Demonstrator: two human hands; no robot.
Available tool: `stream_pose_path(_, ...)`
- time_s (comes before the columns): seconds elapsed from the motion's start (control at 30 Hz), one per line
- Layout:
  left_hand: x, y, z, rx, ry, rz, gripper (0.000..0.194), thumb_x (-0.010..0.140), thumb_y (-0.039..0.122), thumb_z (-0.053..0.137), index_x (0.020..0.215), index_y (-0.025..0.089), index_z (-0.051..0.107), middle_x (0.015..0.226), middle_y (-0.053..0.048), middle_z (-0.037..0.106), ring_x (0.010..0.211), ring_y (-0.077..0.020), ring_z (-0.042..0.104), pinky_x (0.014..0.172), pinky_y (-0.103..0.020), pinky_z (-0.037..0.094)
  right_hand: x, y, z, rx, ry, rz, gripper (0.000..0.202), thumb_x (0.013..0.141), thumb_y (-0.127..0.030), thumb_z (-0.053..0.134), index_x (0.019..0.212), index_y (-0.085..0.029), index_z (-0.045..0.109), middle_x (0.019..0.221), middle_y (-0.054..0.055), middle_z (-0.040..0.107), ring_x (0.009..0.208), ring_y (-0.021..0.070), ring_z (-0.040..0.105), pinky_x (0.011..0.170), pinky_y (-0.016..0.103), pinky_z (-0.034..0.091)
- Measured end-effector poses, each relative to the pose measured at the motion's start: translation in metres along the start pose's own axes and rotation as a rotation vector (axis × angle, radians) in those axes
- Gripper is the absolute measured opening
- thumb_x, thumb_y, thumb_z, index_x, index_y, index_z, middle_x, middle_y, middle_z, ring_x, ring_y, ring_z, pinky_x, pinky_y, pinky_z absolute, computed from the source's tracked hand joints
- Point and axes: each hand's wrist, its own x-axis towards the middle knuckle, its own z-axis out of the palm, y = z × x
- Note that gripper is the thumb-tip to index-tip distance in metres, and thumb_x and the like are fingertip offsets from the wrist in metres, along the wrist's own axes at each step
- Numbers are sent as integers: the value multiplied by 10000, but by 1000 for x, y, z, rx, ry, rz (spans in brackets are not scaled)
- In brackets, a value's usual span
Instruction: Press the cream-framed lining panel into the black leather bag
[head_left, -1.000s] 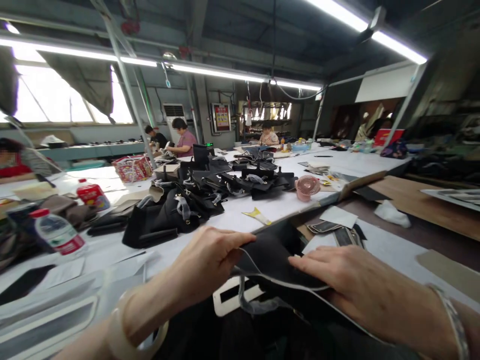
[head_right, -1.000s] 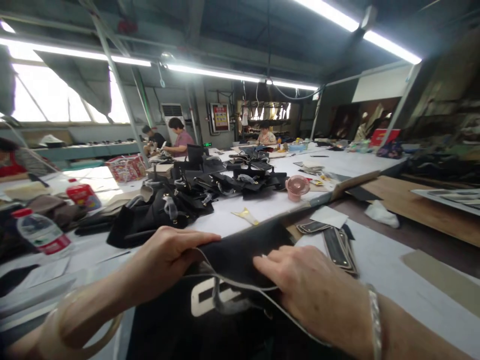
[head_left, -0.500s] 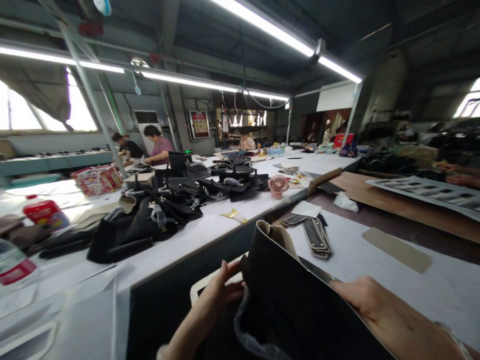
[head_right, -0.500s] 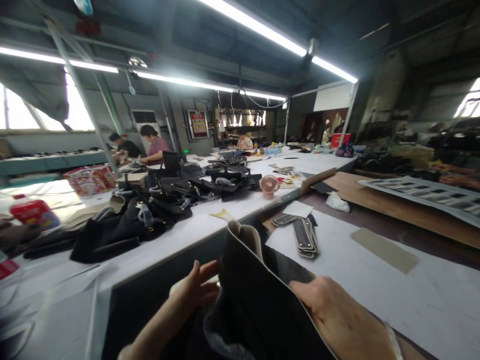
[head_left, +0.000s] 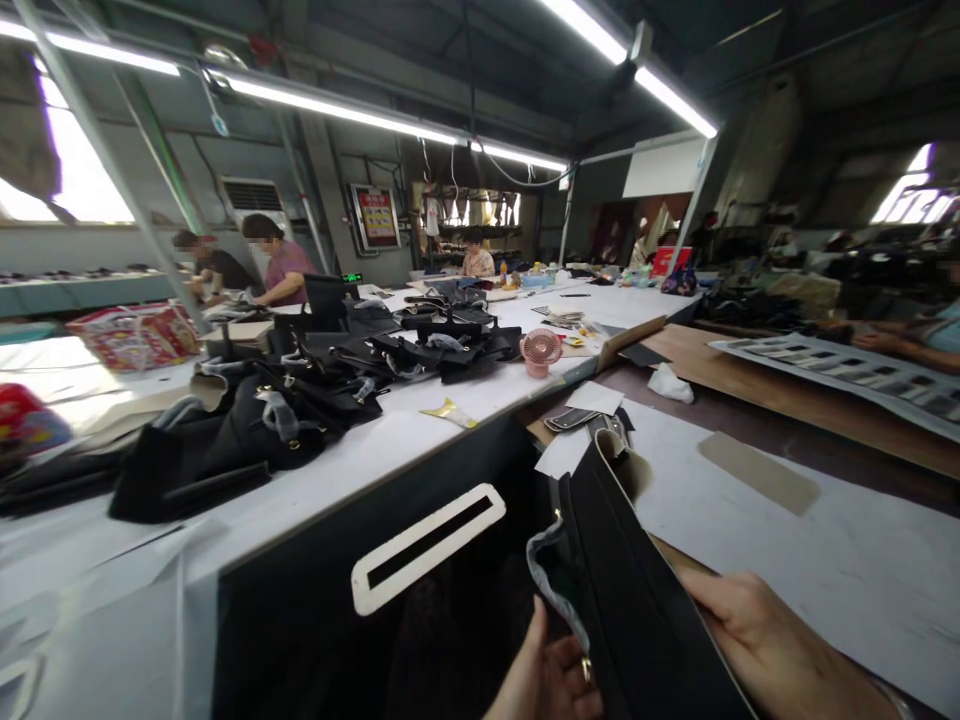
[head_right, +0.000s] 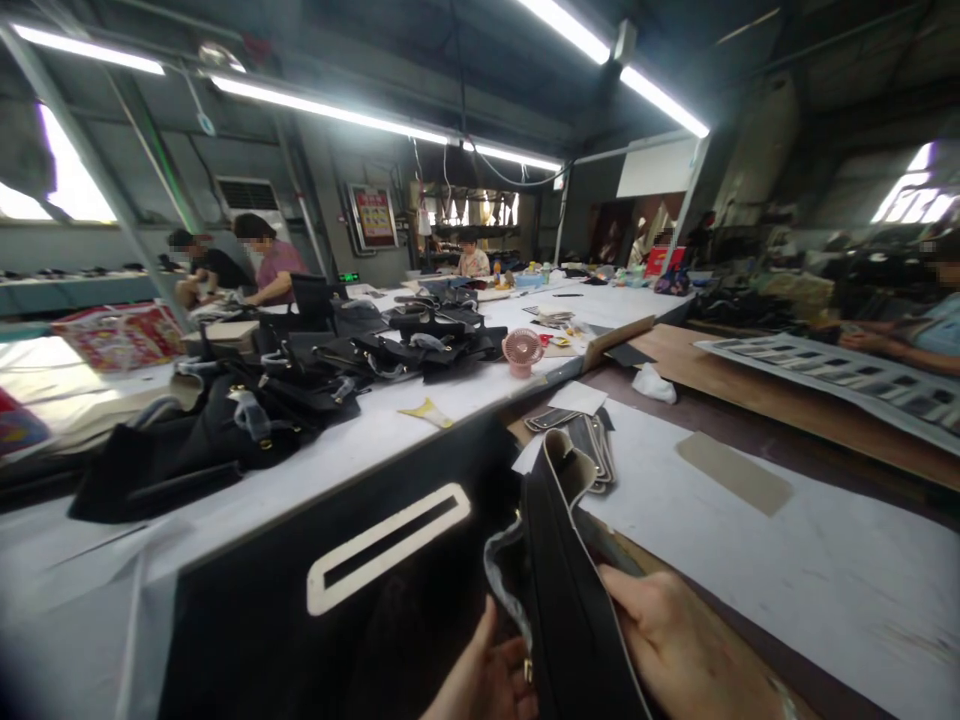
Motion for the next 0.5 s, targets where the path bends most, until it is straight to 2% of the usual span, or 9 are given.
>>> stream_pose_path(0.1, 15, -15, 7, 115, -126, -54, 950, 587, 928, 540, 1044, 112, 710, 1056, -221, 696, 1048, -406, 628, 939, -520, 432, -3, 4, -1, -13, 30, 50, 348, 969, -438, 437, 863, -239, 701, 693, 5, 683, 662, 219, 678, 611, 257, 553)
stream_pose_path(0.17, 19, -21, 8, 132, -151, -55, 916, 574, 920, 566, 1038, 146, 728, 1048, -202, 713, 1075, -426, 616, 945, -540, 425, -4, 7, -2, -45, 61, 72, 345, 968, -422, 433, 856, -230, 697, 679, 8, 673, 682, 227, 684, 634, 261, 556)
stream_pose_path(0.2, 19, -22, 7, 117, -116, -52, 911, 539, 909, 610, 1044, 161, 733, 1039, -184, 723, 1078, -414, 618, 932, -513, 442, -5, 10, -3, -61, 73, 78, 341, 965, -405, 433, 842, -224, 695, 672, 10, 670, 691, 230, 688, 646, 264, 555)
stream_pose_path(0.27, 14, -19, 3, 41, 61, -28, 844, 504, 829, 730, 1031, 171, 741, 993, -138, 743, 1041, -342, 646, 854, -386, 489, -6, 15, -3, -84, 92, 90, 344, 960, -360, 422, 809, -210, 693, 671, 15, 671, 714, 236, 695, 669, 266, 551)
stream_pose_path(0.33, 4, -11, -3, -73, 249, 22, 652, 614, 687, 788, 991, 158, 746, 930, -93, 754, 945, -243, 681, 740, -266, 501, -8, 22, -1, -98, 100, 113, 360, 956, -327, 407, 777, -199, 692, 682, 21, 680, 731, 239, 701, 680, 268, 545)
stream_pose_path(0.37, -2, -5, -6, -132, 292, 61, 529, 690, 601, 788, 967, 152, 747, 899, -73, 757, 890, -198, 692, 699, -227, 498, -9, 25, 0, -96, 104, 126, 366, 955, -321, 404, 765, -195, 692, 691, 22, 686, 740, 242, 703, 684, 268, 542)
stream_pose_path(0.43, -17, 7, -10, -235, 255, 158, 355, 767, 467, 776, 933, 154, 751, 867, -50, 764, 856, -155, 704, 719, -190, 510, -12, 30, 5, -73, 121, 142, 365, 950, -329, 422, 745, -188, 689, 715, 23, 696, 767, 248, 705, 690, 266, 539)
stream_pose_path(0.5, -31, 13, -11, -304, 134, 274, 276, 734, 429, 803, 863, 189, 758, 896, -43, 773, 961, -181, 700, 842, -222, 520, -15, 32, 12, -34, 148, 144, 339, 933, -346, 470, 731, -180, 686, 736, 17, 703, 772, 246, 696, 676, 256, 535)
